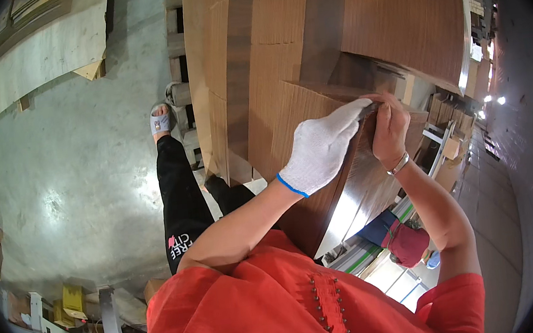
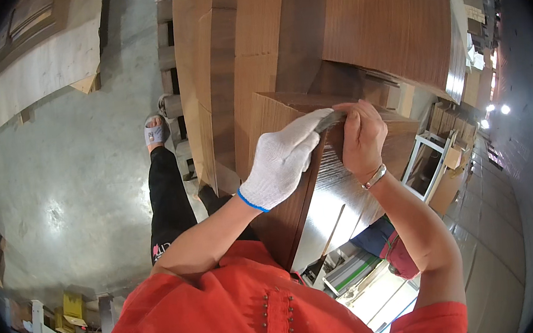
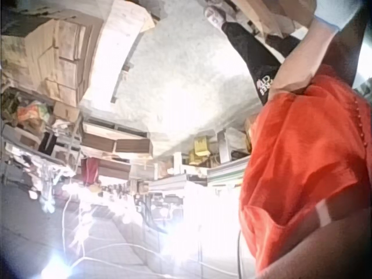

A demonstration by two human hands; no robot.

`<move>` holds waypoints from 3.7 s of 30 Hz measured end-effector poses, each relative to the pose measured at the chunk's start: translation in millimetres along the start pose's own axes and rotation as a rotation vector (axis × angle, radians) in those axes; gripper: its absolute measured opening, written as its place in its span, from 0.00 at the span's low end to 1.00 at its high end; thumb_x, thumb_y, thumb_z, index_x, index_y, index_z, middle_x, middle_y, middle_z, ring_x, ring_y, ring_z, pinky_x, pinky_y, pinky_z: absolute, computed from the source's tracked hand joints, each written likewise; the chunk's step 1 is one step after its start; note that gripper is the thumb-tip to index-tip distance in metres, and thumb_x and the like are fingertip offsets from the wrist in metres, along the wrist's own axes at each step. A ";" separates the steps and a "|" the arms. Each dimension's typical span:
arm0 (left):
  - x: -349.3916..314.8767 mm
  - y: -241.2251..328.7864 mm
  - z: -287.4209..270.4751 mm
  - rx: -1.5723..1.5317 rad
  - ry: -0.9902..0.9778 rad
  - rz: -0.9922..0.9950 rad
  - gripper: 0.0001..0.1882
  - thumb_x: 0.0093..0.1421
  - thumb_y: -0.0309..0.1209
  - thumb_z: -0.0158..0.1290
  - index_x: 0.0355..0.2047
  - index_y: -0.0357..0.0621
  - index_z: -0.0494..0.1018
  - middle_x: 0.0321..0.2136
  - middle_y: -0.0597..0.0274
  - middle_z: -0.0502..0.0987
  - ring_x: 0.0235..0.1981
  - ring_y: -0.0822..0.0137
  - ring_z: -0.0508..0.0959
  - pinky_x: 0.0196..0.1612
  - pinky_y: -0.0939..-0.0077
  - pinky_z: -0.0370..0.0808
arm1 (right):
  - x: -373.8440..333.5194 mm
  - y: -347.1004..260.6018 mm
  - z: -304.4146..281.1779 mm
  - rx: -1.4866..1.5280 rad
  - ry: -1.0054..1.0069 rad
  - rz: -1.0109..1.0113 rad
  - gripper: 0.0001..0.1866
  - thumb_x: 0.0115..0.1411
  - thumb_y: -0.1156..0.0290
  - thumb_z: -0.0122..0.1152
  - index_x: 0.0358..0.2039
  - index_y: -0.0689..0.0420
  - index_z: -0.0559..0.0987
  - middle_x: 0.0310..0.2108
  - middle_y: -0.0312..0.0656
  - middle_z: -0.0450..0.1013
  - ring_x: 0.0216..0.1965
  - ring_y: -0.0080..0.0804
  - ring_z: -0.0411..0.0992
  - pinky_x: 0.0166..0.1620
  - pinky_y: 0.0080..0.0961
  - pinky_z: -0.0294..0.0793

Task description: The person lifts wooden slotted panels from a stack and trims the edges of each panel using a blade while rotating the panels by hand.

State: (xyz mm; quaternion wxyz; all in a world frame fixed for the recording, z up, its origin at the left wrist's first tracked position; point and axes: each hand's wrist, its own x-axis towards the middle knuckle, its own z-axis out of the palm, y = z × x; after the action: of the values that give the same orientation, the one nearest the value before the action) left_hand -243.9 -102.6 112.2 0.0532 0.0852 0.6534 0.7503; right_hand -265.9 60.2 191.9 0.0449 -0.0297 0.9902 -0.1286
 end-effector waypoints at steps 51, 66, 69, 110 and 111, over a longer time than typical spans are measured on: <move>16.8 -160.0 -27.6 -0.867 -0.048 -0.828 0.11 0.62 0.34 0.57 0.40 0.41 0.78 0.20 0.75 0.65 0.17 0.79 0.61 0.23 0.82 0.60 | 0.2 4.2 0.0 -0.004 0.019 -0.086 0.18 0.65 0.71 0.41 0.29 0.65 0.80 0.31 0.49 0.79 0.36 0.51 0.76 0.53 0.43 0.70; 21.5 -157.4 -19.5 -0.601 0.126 -0.980 0.15 0.62 0.43 0.52 0.25 0.47 0.77 0.16 0.73 0.66 0.16 0.78 0.63 0.20 0.79 0.60 | -0.7 8.9 2.1 0.016 -0.008 -0.044 0.20 0.66 0.68 0.39 0.31 0.63 0.81 0.33 0.48 0.80 0.37 0.48 0.76 0.50 0.39 0.71; -8.1 -174.6 -44.1 -0.466 0.137 -0.944 0.16 0.60 0.46 0.50 0.27 0.48 0.76 0.17 0.71 0.64 0.18 0.75 0.64 0.21 0.75 0.62 | -3.6 16.3 0.5 0.041 -0.019 -0.026 0.21 0.67 0.66 0.40 0.32 0.63 0.81 0.33 0.48 0.80 0.37 0.47 0.77 0.48 0.36 0.72; -99.7 -108.1 -225.6 -0.144 0.439 -0.937 0.15 0.61 0.41 0.55 0.26 0.43 0.75 0.16 0.73 0.65 0.16 0.78 0.64 0.19 0.80 0.60 | 54.1 -83.8 4.7 -0.717 -0.661 -0.202 0.05 0.50 0.75 0.58 0.23 0.59 0.82 0.26 0.51 0.79 0.33 0.46 0.79 0.34 0.38 0.79; -97.7 -104.7 -223.3 -0.121 0.424 -0.949 0.16 0.61 0.40 0.55 0.22 0.44 0.74 0.15 0.72 0.67 0.15 0.78 0.65 0.18 0.80 0.60 | 53.8 -84.6 6.9 -0.671 -0.620 -0.159 0.05 0.50 0.75 0.58 0.23 0.59 0.82 0.26 0.51 0.78 0.33 0.47 0.79 0.34 0.39 0.78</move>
State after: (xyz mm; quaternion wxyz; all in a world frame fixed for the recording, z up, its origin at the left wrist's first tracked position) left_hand -195.6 -323.5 -26.5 0.2587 -0.3773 0.5719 0.6809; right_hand -314.7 -27.0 202.6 0.3168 -0.1554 0.9116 0.2110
